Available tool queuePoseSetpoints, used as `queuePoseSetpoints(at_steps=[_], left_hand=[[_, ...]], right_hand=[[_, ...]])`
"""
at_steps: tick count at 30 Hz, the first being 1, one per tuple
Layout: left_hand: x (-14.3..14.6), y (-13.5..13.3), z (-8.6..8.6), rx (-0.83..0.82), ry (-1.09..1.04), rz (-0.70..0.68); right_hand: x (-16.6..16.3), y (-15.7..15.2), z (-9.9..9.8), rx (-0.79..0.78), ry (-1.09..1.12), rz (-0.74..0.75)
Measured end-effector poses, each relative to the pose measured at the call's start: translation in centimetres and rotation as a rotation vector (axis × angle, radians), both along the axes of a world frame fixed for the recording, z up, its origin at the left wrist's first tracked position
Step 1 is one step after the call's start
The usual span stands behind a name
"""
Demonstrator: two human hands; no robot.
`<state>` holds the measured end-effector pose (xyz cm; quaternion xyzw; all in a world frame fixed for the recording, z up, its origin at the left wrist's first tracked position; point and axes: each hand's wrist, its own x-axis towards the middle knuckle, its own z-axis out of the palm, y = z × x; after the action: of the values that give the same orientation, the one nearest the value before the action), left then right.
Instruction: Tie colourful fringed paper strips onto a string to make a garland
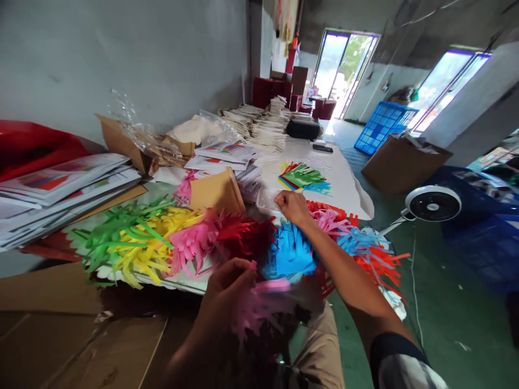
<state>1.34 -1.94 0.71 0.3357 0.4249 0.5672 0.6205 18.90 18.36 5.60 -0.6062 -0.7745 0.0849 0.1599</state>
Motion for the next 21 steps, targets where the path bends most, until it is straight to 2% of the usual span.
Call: queuePoseSetpoints(at_steps=[3,4,6,8,13,18,21], left_hand=[[-0.3,0.1,1.1,0.118,0.111,0.108],[-0.3,0.1,1.3,0.159,0.149,0.13],[-0.2,-0.1,1.6,0.218,0.222,0.131],[0.2,-0.4,1.7,0.249,0.286,0.096],[1.6,-1.3,1.9,0.309,0.419,0.071],[2.3,-2.1,2.5,0.463,0.574,0.133],[2.5,-2.5,2.9,0.536,0.638,0.105]], right_hand=[[0.7,-6.1,1.9,0.005,0.129,0.144],[1.0,-8.3,2.4,-0.009,0.267,0.252],[1.7,-12.1,3.4,-0.051,0.432,0.371],[2.4,-14.8,4.1,-0.078,0.49,0.422],[3.6,-17.4,4.7,-0.062,0.452,0.446],[4.2,-18.8,5.0,0.003,0.434,0.446],[4.6,-19.8,5.2,0.046,0.393,0.465]])
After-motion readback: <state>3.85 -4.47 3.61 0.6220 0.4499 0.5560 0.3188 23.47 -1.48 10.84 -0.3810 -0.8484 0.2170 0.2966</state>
